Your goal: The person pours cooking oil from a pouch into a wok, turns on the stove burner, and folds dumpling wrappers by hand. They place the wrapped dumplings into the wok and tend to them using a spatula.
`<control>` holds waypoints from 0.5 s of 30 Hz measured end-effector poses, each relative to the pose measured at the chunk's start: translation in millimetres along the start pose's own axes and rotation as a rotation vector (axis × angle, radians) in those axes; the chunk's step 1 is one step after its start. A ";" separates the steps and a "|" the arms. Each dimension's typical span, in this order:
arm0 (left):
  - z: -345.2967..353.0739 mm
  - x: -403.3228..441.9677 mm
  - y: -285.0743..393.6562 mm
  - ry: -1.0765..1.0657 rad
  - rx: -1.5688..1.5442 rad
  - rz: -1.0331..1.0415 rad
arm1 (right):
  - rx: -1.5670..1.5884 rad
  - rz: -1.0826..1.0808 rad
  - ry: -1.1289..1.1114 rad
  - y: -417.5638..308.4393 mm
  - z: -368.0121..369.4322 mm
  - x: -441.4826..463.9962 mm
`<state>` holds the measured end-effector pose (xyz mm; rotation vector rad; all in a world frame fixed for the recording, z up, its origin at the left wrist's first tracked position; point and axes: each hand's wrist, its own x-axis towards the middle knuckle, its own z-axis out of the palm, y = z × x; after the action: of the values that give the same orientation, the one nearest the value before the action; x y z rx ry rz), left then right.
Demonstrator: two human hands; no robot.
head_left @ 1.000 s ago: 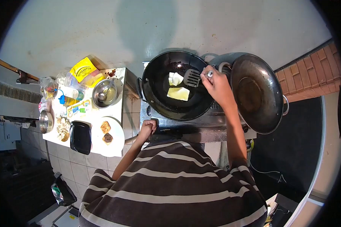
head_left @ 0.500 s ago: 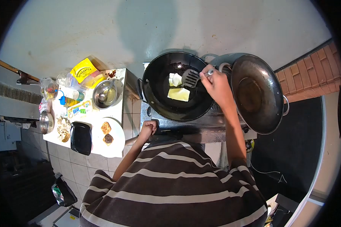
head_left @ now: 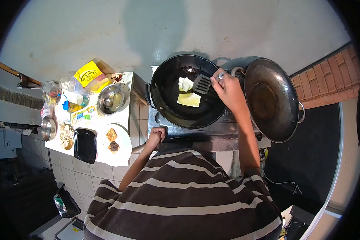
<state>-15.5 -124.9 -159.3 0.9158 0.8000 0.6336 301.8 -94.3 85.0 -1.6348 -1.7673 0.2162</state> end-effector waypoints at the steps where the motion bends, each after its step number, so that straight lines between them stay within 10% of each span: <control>1: 0.5 -0.1 1.3 -0.008 0.007 0.010 | 0.055 0.055 -0.015 -4.0 -4.4 1.0; 15: 0.1 -1.1 -0.1 -0.015 0.036 0.023 | 0.096 0.145 -0.087 -7.9 -5.7 0.1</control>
<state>-16.0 -125.8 -159.0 0.9622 0.7909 0.6337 298.8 -97.5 93.7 -1.7080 -1.6757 0.4390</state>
